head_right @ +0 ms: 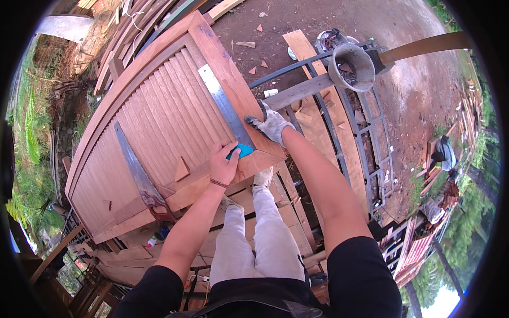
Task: The person aligns a wooden slat panel on a workbench, applies wood glue to a frame piece, and secures it with a nail gun. They use a metal ruler and a blue sanding block to check alignment and smooth edges during the process.
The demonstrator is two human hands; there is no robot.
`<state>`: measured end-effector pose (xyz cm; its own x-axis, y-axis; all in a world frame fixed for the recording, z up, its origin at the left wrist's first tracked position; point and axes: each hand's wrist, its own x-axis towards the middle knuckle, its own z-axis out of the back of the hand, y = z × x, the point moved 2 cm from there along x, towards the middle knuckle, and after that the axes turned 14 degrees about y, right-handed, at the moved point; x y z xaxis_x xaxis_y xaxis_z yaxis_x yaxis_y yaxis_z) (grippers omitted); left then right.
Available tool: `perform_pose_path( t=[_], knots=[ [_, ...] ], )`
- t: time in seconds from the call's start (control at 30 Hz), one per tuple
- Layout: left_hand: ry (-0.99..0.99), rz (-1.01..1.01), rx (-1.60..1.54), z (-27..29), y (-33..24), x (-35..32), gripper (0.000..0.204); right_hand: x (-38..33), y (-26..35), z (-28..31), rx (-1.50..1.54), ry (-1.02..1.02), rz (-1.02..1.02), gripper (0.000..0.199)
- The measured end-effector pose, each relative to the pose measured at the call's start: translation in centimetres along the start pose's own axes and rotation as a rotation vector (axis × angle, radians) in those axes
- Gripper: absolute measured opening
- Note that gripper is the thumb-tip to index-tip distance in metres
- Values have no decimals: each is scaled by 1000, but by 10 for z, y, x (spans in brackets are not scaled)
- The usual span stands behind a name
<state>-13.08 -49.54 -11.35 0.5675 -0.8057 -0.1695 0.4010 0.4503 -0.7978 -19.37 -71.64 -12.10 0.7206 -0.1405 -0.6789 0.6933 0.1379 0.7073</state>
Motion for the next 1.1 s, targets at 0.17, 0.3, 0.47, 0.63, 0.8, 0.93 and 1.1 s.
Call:
perform_pose_path(
  t=[0.17, 0.3, 0.47, 0.63, 0.8, 0.93, 1.1],
  knots=[
    [-33, 59, -83, -4, 8, 1, 18, 2, 1, 0, -6, 20, 25, 91],
    [-43, 102, -151, -9, 8, 4, 15, 5, -3, 3, -21, 41, 64, 91],
    [-45, 73, -129, -7, 8, 5, 16, -2, 5, 3, 4, 36, 34, 92],
    [-44, 37, -87, -5, 4, 5, 18, -3, 1, 2, -29, 18, 23, 95],
    [-36, 29, -110, -3, 7, 6, 19, 1, -1, 0, -104, -19, 11, 95],
    [-38, 13, -82, -2, 5, 6, 18, -7, 9, 4, -96, 30, 0, 95],
    [-43, 1, -39, 0, 0, 4, 16, -5, 2, -1, -216, -55, 60, 99]
  ],
)
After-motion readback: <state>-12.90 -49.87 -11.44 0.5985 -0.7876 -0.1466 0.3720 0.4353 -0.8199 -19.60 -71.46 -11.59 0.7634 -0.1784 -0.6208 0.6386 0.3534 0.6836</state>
